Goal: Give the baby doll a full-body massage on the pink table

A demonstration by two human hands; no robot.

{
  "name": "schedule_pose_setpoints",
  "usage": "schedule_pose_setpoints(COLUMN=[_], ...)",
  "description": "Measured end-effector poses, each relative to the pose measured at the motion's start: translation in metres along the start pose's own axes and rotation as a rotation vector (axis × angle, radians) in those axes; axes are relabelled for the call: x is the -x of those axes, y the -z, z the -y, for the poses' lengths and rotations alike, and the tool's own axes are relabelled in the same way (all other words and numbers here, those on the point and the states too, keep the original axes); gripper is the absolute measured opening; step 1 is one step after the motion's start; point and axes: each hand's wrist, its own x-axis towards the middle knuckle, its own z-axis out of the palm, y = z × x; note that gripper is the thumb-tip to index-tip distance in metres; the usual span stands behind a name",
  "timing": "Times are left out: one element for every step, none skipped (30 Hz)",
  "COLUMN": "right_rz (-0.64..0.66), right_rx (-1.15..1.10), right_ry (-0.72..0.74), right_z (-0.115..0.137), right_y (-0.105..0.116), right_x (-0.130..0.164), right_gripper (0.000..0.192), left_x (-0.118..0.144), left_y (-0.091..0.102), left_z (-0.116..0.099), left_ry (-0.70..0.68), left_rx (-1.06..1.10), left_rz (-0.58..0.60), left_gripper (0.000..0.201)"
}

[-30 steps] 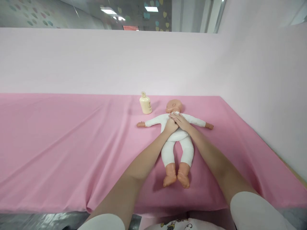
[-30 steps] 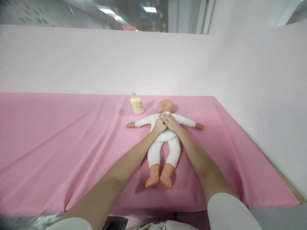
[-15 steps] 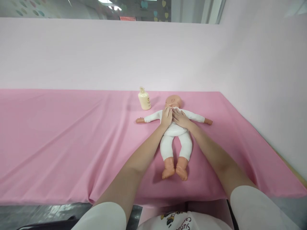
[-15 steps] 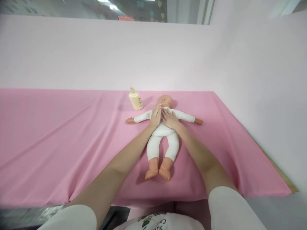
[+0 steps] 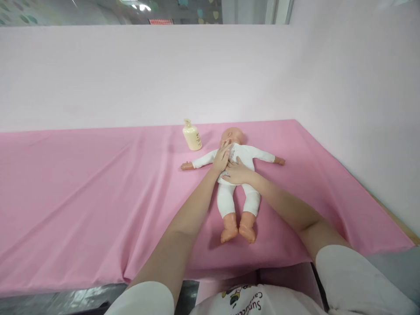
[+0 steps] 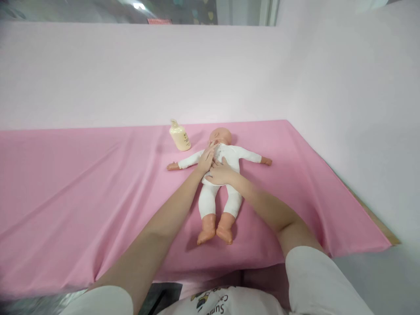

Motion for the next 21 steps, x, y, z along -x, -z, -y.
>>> schedule_pose_setpoints(right_rz=[0.022, 0.04, 0.051, 0.051, 0.043, 0.022, -0.006, -0.035, -0.065, -0.087, -0.103, -0.119, -0.136, -0.155, -0.175, -0.193, -0.209, -0.22, -0.224, -0.226, -0.226], right_rx=[0.011, 0.014, 0.008, -0.006, -0.025, -0.055, -0.078, -0.081, -0.07, -0.052, -0.031, -0.013, 0.001, 0.008, 0.01, 0.009, 0.002, -0.008, -0.02, -0.031, -0.039], right_ry=[0.053, 0.095, 0.132, 0.165, 0.196, 0.212, 0.21, 0.196, 0.166, 0.128, 0.088, 0.043, -0.007, -0.062, -0.124, -0.193, -0.269, -0.346, -0.417, -0.479, -0.533], right_z=[0.001, 0.0, -0.003, -0.008, -0.014, -0.021, -0.028, -0.036, -0.042, -0.047, -0.051, -0.054, -0.056, -0.057, -0.057, -0.057, -0.057, -0.057, -0.056, -0.054, -0.052], right_y=[0.003, 0.005, 0.007, 0.009, 0.01, 0.01, 0.009, 0.008, 0.007, 0.006, 0.006, 0.005, 0.005, 0.005, 0.005, 0.005, 0.004, 0.004, 0.003, 0.003, 0.003], right_x=[0.001, 0.001, 0.001, 0.0, -0.002, -0.004, -0.006, -0.007, -0.009, -0.01, -0.01, -0.011, -0.011, -0.01, -0.01, -0.01, -0.01, -0.01, -0.009, -0.009, -0.008], right_gripper=[0.067, 0.068, 0.066, 0.061, 0.054, 0.047, 0.042, 0.041, 0.042, 0.042, 0.043, 0.045, 0.047, 0.05, 0.053, 0.056, 0.058, 0.059, 0.06, 0.06, 0.062], left_x=[0.0, -0.001, -0.001, -0.002, -0.003, -0.004, -0.005, -0.005, -0.005, -0.006, -0.006, -0.005, -0.005, -0.005, -0.004, -0.003, -0.002, 0.0, 0.001, 0.002, 0.004], left_y=[0.001, 0.001, 0.001, 0.001, -0.001, -0.002, -0.004, -0.006, -0.008, -0.01, -0.011, -0.013, -0.014, -0.015, -0.015, -0.016, -0.017, -0.017, -0.018, -0.018, -0.018], left_z=[0.008, 0.016, 0.022, 0.027, 0.03, 0.031, 0.031, 0.029, 0.026, 0.021, 0.016, 0.011, 0.005, -0.002, -0.009, -0.016, -0.024, -0.032, -0.04, -0.048, -0.056], left_ry=[0.047, 0.116, 0.198, 0.276, 0.341, 0.378, 0.388, 0.383, 0.377, 0.381, 0.401, 0.434, 0.469, 0.499, 0.52, 0.535, 0.546, 0.551, 0.553, 0.547, 0.537], left_rx=[0.014, 0.028, 0.035, 0.029, 0.007, -0.031, -0.081, -0.135, -0.186, -0.229, -0.269, -0.304, -0.331, -0.357, -0.38, -0.404, -0.429, -0.455, -0.481, -0.503, -0.518], left_rz=[-0.006, -0.019, -0.027, -0.032, -0.032, -0.024, -0.011, 0.001, 0.01, 0.016, 0.022, 0.027, 0.032, 0.037, 0.046, 0.057, 0.072, 0.096, 0.122, 0.153, 0.181], left_gripper=[0.053, 0.054, 0.055, 0.056, 0.057, 0.057, 0.057, 0.056, 0.055, 0.055, 0.055, 0.056, 0.058, 0.06, 0.062, 0.065, 0.067, 0.069, 0.071, 0.073, 0.073])
